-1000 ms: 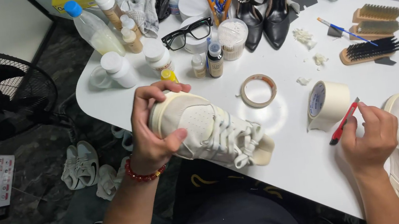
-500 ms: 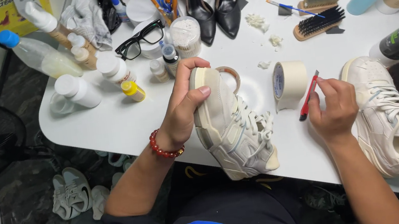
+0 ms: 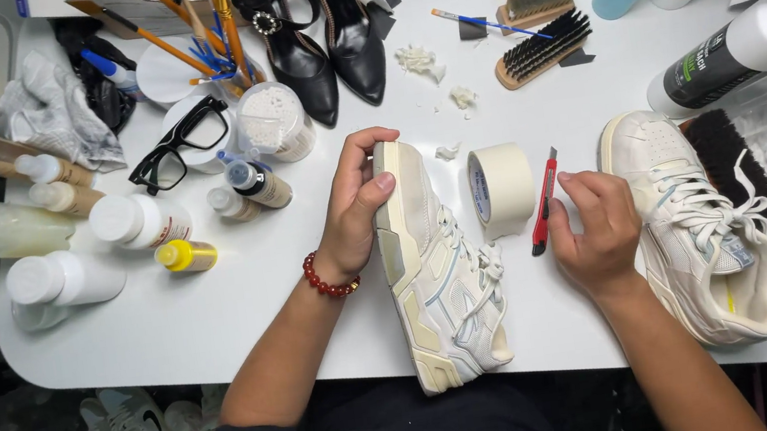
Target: The person scrapes residue from the midsole of a white sneaker using a red utility knife, then tears pieces of masking tape and presses them onto the sole edge of the shoe, working around the shoe on a cluttered workbench.
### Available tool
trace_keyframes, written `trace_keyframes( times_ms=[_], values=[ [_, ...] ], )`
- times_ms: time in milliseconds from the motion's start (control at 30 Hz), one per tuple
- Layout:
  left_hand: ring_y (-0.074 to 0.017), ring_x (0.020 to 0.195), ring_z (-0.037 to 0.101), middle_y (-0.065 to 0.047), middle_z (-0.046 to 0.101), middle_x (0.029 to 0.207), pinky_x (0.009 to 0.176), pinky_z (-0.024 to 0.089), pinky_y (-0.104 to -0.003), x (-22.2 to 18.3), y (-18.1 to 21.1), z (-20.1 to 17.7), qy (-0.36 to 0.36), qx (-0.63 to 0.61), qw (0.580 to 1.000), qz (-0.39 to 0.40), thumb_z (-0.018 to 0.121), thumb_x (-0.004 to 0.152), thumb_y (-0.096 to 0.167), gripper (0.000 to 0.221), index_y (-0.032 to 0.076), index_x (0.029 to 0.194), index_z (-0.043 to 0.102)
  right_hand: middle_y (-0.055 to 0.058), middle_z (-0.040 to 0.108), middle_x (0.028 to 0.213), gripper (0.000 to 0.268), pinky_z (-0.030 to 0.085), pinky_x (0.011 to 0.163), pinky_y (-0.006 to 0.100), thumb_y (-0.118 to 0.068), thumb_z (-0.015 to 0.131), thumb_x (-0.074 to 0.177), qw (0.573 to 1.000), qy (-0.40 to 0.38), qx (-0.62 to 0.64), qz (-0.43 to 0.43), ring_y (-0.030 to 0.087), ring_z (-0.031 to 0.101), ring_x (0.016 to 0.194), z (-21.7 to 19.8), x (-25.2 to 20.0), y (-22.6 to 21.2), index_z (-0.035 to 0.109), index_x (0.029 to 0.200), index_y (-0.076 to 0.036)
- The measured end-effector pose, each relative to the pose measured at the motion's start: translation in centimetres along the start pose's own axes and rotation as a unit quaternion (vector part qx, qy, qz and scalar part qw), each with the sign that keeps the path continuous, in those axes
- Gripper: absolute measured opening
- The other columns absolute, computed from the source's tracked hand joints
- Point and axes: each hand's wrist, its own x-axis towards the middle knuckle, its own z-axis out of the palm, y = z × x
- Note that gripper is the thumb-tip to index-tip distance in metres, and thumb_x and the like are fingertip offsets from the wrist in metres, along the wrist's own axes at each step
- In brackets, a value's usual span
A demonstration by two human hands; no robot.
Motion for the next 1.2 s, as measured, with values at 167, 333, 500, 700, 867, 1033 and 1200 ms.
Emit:
trace_keyframes(
  times_ms=[167, 333, 500, 700, 867, 1033, 1200],
  values=[
    [-0.0153, 0.106, 0.056, -0.011, 0.054, 0.12, 0.095, 0.049, -0.03, 0.3, -1.4, -0.7, 0.004, -0.014, 1.0, -0.025, 0.059, 0.096, 0.045, 0.064, 0.005, 0.143, 0.043, 0.018, 0.064, 0.111, 0.04, 0.054, 0.086, 0.043, 0.002, 0.075, 0.087, 0.999, -0.029, 0.029, 0.004, 0.035, 0.064, 0.1, 0.0, -0.4, 0.2, 0.061, 0.125, 0.0],
    [-0.0141, 0.108, 0.053, -0.009, 0.051, 0.125, 0.098, 0.047, -0.029, 0.2, -2.1, -1.4, 0.011, -0.001, 1.0, -0.008, 0.057, 0.099, 0.049, 0.065, 0.005, 0.145, 0.043, 0.015, 0.071, 0.112, 0.044, 0.055, 0.09, 0.043, -0.009, 0.077, 0.091, 0.994, -0.064, 0.09, -0.004, 0.032, 0.066, 0.104, -0.1, -0.2, -0.4, 0.059, 0.13, 0.002],
    [-0.0133, 0.104, 0.053, -0.009, 0.052, 0.123, 0.096, 0.047, -0.029, -0.1, -2.3, -1.3, 0.01, 0.013, 1.0, -0.011, 0.055, 0.1, 0.051, 0.066, 0.006, 0.146, 0.043, 0.023, 0.067, 0.115, 0.074, 0.051, 0.092, 0.046, -0.03, 0.082, 0.082, 0.991, -0.124, 0.042, -0.012, 0.036, 0.063, 0.109, 0.0, 1.2, -1.6, 0.048, 0.141, 0.0],
    [-0.0133, 0.103, 0.053, -0.008, 0.052, 0.123, 0.093, 0.049, -0.028, -0.5, -2.1, -1.4, 0.016, 0.013, 0.999, -0.027, 0.055, 0.099, 0.052, 0.066, 0.008, 0.146, 0.044, 0.017, 0.069, 0.098, 0.096, 0.055, 0.075, 0.036, -0.031, 0.082, 0.078, 0.893, -0.339, 0.102, 0.277, 0.026, 0.069, 0.081, 0.0, 6.8, -3.3, 0.034, 0.158, -0.008],
    [-0.0148, 0.102, 0.054, -0.01, 0.054, 0.119, 0.092, 0.049, -0.029, -0.6, -2.2, -1.8, 0.015, 0.037, 0.999, -0.03, 0.053, 0.099, 0.053, 0.064, 0.01, 0.146, 0.046, 0.01, 0.069, 0.106, 0.069, 0.053, 0.071, 0.028, -0.012, 0.076, 0.088, 0.89, -0.243, 0.26, 0.284, 0.015, 0.064, 0.083, 1.9, 5.1, -1.9, 0.048, 0.15, -0.004],
    [-0.0157, 0.107, 0.055, -0.009, 0.055, 0.124, 0.099, 0.048, -0.031, -0.7, -2.4, -1.6, 0.016, 0.071, 0.997, -0.013, 0.049, 0.102, 0.052, 0.06, 0.01, 0.145, 0.047, 0.006, 0.065, 0.088, 0.026, 0.046, 0.064, 0.024, -0.003, 0.073, 0.1, 0.837, -0.091, 0.366, 0.396, 0.008, 0.057, 0.072, 3.1, 2.6, -1.0, 0.071, 0.126, 0.002],
    [-0.0206, 0.123, 0.053, -0.011, 0.053, 0.131, 0.111, 0.044, -0.036, -1.3, -1.4, -0.9, -0.025, 0.08, 0.996, 0.006, 0.057, 0.101, 0.043, 0.061, 0.006, 0.148, 0.045, 0.005, 0.068, 0.099, 0.023, 0.052, 0.074, 0.022, -0.005, 0.072, 0.1, 0.829, -0.036, 0.415, 0.373, 0.006, 0.061, 0.083, 2.6, 2.4, -2.0, 0.069, 0.121, 0.001]
  ],
)
